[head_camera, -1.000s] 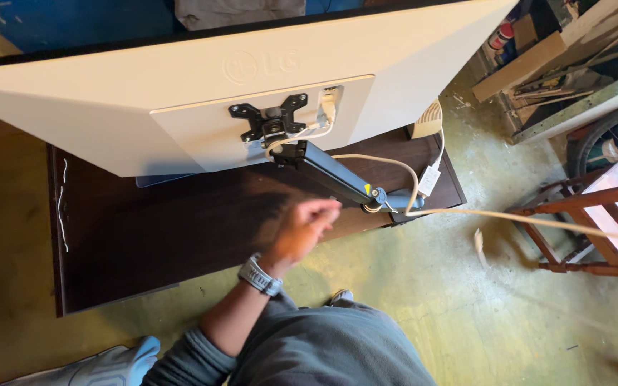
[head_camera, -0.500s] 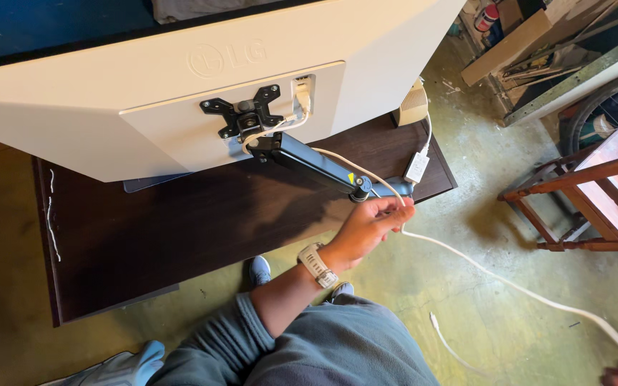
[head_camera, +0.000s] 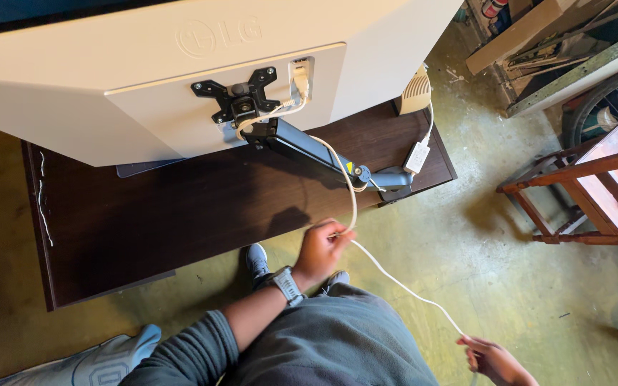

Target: The person adjusts a monitor mounted on an articulated arm at a desk, plugs a cable into the back of the monitor, routes and arranges the cable along the desk and arm, then takes a laptop out of a backpack on the bed and places it on the desk, and opens a desk drawer.

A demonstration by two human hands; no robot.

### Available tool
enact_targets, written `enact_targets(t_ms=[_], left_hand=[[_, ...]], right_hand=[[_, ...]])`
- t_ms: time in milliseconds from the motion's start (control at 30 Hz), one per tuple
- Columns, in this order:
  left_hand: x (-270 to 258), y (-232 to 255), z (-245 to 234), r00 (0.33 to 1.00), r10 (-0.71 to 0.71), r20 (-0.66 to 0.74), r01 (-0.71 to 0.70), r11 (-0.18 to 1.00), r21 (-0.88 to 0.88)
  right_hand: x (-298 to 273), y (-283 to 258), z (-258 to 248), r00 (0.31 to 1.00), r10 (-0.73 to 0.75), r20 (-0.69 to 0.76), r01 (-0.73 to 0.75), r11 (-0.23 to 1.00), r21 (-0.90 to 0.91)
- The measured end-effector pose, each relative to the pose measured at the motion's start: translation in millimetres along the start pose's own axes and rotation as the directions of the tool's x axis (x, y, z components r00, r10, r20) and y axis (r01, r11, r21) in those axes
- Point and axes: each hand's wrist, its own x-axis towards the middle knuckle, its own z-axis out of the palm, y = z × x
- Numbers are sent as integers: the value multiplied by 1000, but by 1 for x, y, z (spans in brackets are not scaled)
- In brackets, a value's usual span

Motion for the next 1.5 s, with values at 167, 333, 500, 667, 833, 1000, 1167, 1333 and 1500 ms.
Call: enact_targets(t_ms=[167,333,500,667,833,1000,1167,1333,1500], left_hand=[[4,-36,-47,975,60,-215,-10,974,228],[55,-88,-74,933,99,-346,-2,963,268],[128,-153,-69,897,-201,-394,256,962,91],[173,-206,-59,879,-263,-397,166,951,-262],[199,-209,-40,921,-379,-88,-19,184,-983],[212,-177,-12,928,-359,-96,72,427,-901],[205,-137,-5,875,-480,70,258,340,-904],[205,-102,-20,870,-408,277,433,364,-824],[199,-92,-36,871,-351,344,482,474,-736]], right_hand=[[20,-27,54,992,-112,59,127,875,-467],[50,-51,104,966,-242,91,257,862,-437],[58,-86,161,941,-330,73,329,842,-427],[62,-99,207,918,-386,93,355,693,-627],[42,-127,241,858,-511,48,89,56,-994],[-7,-245,251,608,-790,-74,74,149,-986],[-12,-348,272,214,-956,202,590,-39,-806],[38,-385,300,497,-734,463,745,88,-661],[35,-378,287,521,-735,434,799,241,-551]])
